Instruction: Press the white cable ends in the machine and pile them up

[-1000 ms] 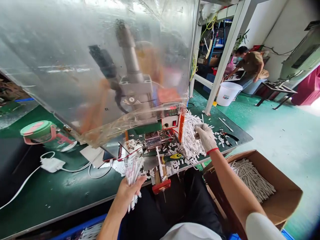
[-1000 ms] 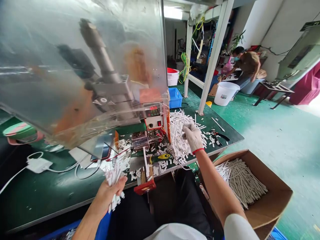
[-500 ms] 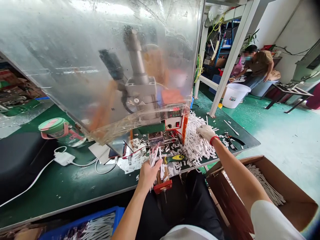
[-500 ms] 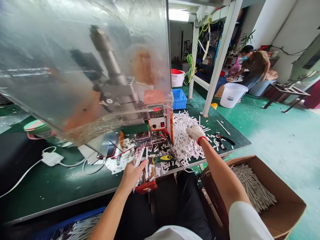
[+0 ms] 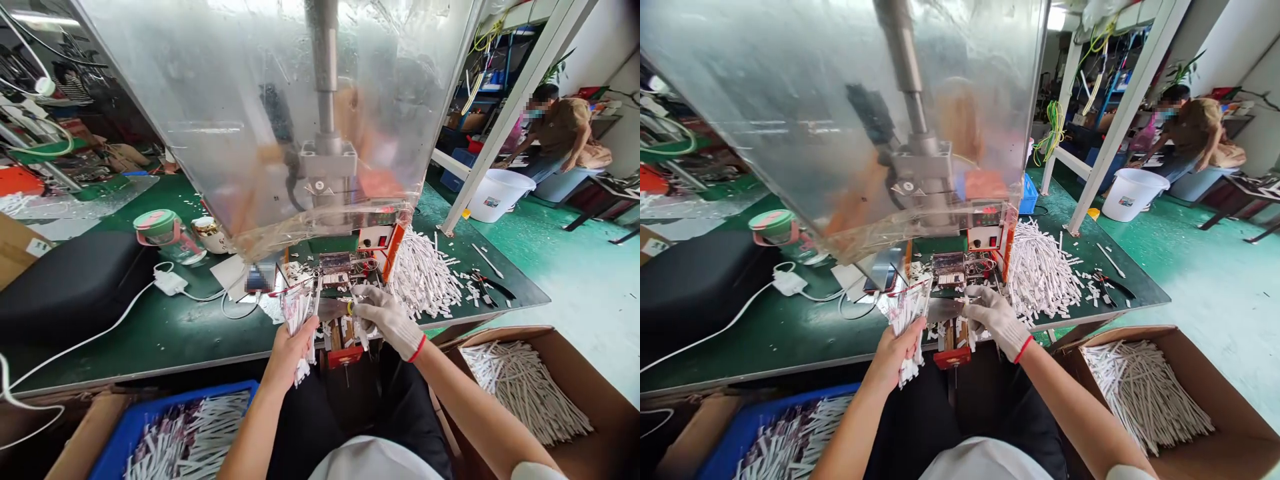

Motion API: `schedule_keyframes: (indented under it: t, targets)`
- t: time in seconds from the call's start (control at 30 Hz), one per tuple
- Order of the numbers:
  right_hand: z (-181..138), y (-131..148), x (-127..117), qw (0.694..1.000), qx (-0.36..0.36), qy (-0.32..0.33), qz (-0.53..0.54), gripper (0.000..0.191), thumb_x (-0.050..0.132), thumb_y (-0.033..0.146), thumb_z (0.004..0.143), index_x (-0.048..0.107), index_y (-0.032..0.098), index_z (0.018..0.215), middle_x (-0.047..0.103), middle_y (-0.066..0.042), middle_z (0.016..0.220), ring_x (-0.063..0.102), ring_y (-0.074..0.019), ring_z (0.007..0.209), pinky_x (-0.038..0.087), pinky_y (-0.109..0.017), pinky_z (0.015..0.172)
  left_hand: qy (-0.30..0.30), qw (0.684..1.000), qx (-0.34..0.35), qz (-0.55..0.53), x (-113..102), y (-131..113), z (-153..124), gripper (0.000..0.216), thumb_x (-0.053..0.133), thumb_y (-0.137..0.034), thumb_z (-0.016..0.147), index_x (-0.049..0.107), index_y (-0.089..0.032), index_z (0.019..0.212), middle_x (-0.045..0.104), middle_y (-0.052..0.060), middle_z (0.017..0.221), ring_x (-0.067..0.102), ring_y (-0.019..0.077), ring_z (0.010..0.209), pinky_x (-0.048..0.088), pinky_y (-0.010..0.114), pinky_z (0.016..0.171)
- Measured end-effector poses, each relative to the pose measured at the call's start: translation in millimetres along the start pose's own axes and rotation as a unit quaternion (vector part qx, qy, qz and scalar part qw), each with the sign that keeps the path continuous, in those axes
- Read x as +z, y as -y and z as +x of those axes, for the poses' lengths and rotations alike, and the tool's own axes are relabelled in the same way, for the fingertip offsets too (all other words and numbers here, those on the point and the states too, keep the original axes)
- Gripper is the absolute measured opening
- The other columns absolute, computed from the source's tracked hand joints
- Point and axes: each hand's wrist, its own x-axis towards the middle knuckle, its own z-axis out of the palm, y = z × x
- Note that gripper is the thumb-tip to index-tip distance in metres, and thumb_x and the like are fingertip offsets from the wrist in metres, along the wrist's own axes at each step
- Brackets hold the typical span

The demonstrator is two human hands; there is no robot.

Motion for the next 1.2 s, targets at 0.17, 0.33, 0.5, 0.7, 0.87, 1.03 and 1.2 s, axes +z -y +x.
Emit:
schedule_keyframes:
  t: [0.17, 0.33, 0.5, 0.7, 0.87, 1.03, 1.2]
  targets:
    - [6.1, -14.0, 13.1, 1.0, -0.001, -0.019, -0.023, 0.048, 0.077, 0.033, 0.071, 0.057, 0.02, 0.112, 0.055, 0.008, 0.061, 0.046, -0.0078, 0.043, 0.037, -0.019, 0.042, -0.029, 0.999, -0.009, -0.025, -20.1, 4.1, -9.4, 0.045, 0.075, -0.058, 0.069, 0.058, -0.017, 0.063, 0.036, -0.009, 0.045, 0.03, 0.0064, 0.042, 0.02, 0.02, 0.042]
    - [13.5, -22.3, 6.8, 0.998, 0.027, -0.024, -0.043, 0.042, 0.078, 0.037, 0.072, 0.058, 0.019, 0.103, 0.057, 0.006, 0.057, 0.046, -0.0085, 0.041, 0.035, -0.019, 0.039, -0.047, 0.998, -0.031, -0.04, -27.3, 10.5, -13.5, 0.046, 0.077, -0.057, 0.068, 0.055, -0.018, 0.061, 0.038, -0.009, 0.045, 0.031, 0.0059, 0.042, 0.022, 0.02, 0.042]
    - [28.1, -26.3, 16.0, 0.993, 0.085, -0.058, -0.05, 0.035, 0.072, 0.049, 0.077, 0.054, 0.02, 0.079, 0.05, 0.007, 0.047, 0.04, -0.0083, 0.032, 0.028, -0.02, 0.031, -0.034, 0.998, -0.026, -0.043, -26.2, 9.8, -16.1, 0.049, 0.075, -0.057, 0.071, 0.051, -0.018, 0.055, 0.037, -0.008, 0.044, 0.029, 0.0056, 0.041, 0.02, 0.02, 0.041]
    - [42.1, -21.9, 21.5, 0.993, 0.078, -0.059, -0.07, 0.031, 0.068, 0.047, 0.08, 0.054, 0.019, 0.073, 0.055, 0.003, 0.048, 0.043, -0.0089, 0.03, 0.03, -0.021, 0.03, -0.006, 1.0, -0.01, -0.021, -26.9, 1.7, -20.4, 0.05, 0.07, -0.06, 0.075, 0.057, -0.017, 0.052, 0.035, -0.007, 0.04, 0.03, 0.0065, 0.04, 0.023, 0.021, 0.043]
    - [52.9, -23.4, 18.3, 0.992, 0.099, -0.069, -0.033, 0.033, 0.07, 0.045, 0.078, 0.051, 0.02, 0.07, 0.048, 0.007, 0.044, 0.039, -0.0069, 0.029, 0.026, -0.019, 0.029, 0.005, 1.0, -0.012, -0.011, -26.6, 5.2, -19.1, 0.048, 0.069, -0.058, 0.076, 0.061, -0.017, 0.053, 0.033, -0.007, 0.036, 0.029, 0.0072, 0.039, 0.022, 0.022, 0.043]
    - [57.4, -29.7, 16.7, 0.991, 0.11, -0.073, -0.015, 0.033, 0.072, 0.046, 0.077, 0.052, 0.021, 0.073, 0.049, 0.007, 0.046, 0.039, -0.0068, 0.03, 0.025, -0.019, 0.029, 0.017, 1.0, -0.01, -0.002, -25.7, 4.8, -18.0, 0.049, 0.07, -0.059, 0.075, 0.061, -0.017, 0.053, 0.033, -0.007, 0.037, 0.029, 0.0074, 0.04, 0.022, 0.022, 0.045]
    - [57.4, -29.4, 16.4, 0.992, 0.107, -0.06, 0.001, 0.033, 0.072, 0.046, 0.078, 0.054, 0.02, 0.073, 0.049, 0.007, 0.046, 0.039, -0.0066, 0.031, 0.024, -0.019, 0.029, 0.035, 0.999, -0.013, 0.015, -22.0, -0.5, -17.4, 0.047, 0.07, -0.058, 0.075, 0.063, -0.017, 0.053, 0.033, -0.007, 0.037, 0.029, 0.008, 0.04, 0.022, 0.023, 0.046]
